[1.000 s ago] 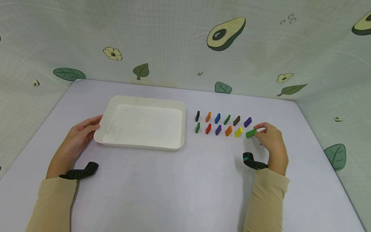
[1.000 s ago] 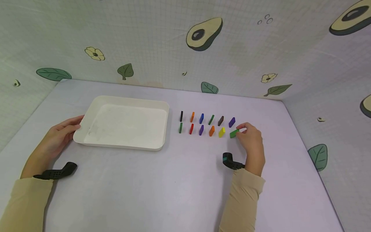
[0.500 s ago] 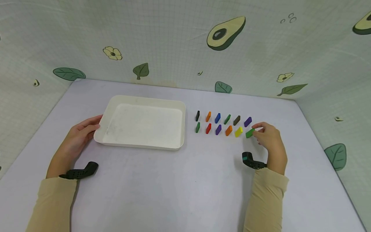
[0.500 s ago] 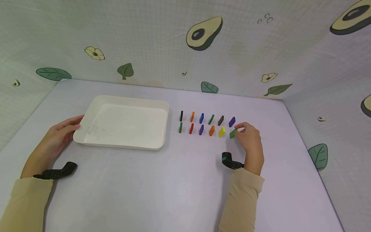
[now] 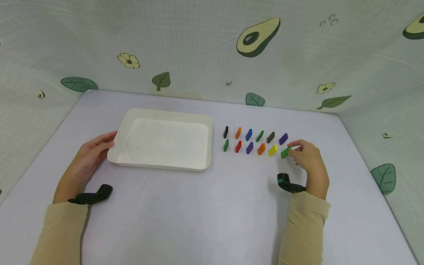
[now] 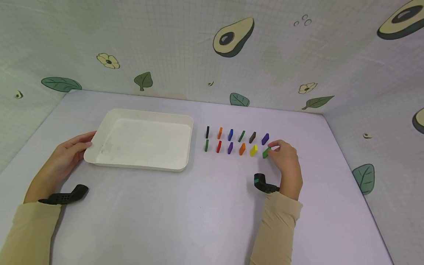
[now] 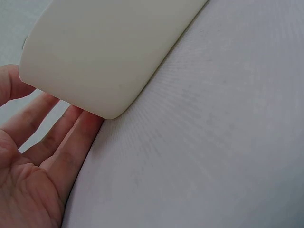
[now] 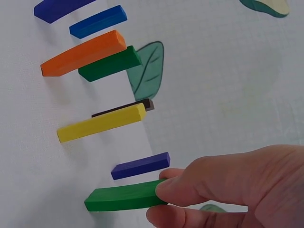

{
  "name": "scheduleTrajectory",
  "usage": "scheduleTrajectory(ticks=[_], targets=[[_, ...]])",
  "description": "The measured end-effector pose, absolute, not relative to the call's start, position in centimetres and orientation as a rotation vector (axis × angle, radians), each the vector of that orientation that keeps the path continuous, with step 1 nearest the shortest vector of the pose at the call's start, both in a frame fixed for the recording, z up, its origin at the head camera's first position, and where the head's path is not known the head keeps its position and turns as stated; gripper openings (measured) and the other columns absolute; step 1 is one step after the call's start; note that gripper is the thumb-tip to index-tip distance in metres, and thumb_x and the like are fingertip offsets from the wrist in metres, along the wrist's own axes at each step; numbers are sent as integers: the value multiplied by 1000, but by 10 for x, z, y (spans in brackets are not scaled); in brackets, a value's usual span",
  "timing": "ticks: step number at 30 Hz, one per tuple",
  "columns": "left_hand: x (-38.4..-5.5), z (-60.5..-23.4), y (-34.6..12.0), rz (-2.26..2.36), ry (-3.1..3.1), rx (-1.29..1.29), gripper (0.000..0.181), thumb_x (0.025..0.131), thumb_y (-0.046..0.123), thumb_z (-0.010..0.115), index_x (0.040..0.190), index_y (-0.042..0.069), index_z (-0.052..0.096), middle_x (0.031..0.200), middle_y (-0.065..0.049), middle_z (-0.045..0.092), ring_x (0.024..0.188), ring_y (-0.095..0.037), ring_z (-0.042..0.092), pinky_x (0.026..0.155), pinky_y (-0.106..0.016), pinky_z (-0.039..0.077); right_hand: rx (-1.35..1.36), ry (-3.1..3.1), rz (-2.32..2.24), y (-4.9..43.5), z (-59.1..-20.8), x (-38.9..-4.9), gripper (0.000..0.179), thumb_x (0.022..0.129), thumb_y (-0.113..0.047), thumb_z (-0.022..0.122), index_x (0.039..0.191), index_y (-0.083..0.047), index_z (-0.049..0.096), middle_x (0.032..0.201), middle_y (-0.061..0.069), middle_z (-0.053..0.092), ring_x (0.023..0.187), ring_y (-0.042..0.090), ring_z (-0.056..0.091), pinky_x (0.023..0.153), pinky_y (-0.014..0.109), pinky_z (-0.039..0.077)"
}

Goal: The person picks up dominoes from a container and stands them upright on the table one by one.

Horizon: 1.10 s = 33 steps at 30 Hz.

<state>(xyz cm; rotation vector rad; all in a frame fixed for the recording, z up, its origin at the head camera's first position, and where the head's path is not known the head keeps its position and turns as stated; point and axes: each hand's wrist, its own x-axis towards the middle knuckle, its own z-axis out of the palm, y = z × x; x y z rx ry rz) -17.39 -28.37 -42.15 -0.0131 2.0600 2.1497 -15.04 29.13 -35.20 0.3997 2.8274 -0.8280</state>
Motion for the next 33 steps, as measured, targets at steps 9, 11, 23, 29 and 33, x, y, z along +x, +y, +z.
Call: scheduleTrajectory(ticks=[9, 11, 23, 29, 33], targets=[[-174, -422, -283, 2179, 2037, 16, 49, 93, 19, 57, 139, 10, 43, 121, 16, 56, 103, 3, 57, 81, -8, 47, 379, 2808, -818, 293, -352, -151, 38, 91, -18, 48, 125, 0, 49, 98, 19, 58, 75, 22, 57, 58, 23, 44], [-174, -421, -283, 2176, 2039, 16, 49, 93, 19, 57, 139, 10, 44, 121, 17, 56, 103, 4, 57, 81, -8, 47, 372, 2801, -822, 293, -351, -150, 39, 92, -19, 48, 126, 0, 48, 99, 20, 59, 77, 23, 57, 59, 24, 45], [-174, -421, -282, 2168, 2032, -3, 51, 93, 20, 57, 140, 10, 42, 122, 16, 55, 103, 5, 56, 82, -8, 46, 357, 2799, -830, 293, -352, -150, 38, 93, -18, 47, 126, 0, 49, 102, 23, 59, 81, 25, 57, 64, 28, 49], [-174, -421, -283, 2187, 2022, 7, 50, 93, 18, 57, 139, 10, 43, 123, 15, 55, 104, 4, 56, 82, -8, 46, 366, 2802, -834, 292, -353, -150, 37, 94, -16, 47, 126, 0, 48, 103, 23, 60, 83, 26, 56, 67, 30, 51], [-174, -422, -284, 2219, 1993, 37, 46, 93, 14, 56, 138, 9, 45, 123, 13, 56, 104, 2, 56, 82, -9, 47, 393, 2801, -835, 291, -354, -151, 37, 94, -17, 47, 127, -1, 48, 103, 22, 59, 84, 26, 55, 65, 27, 49]])
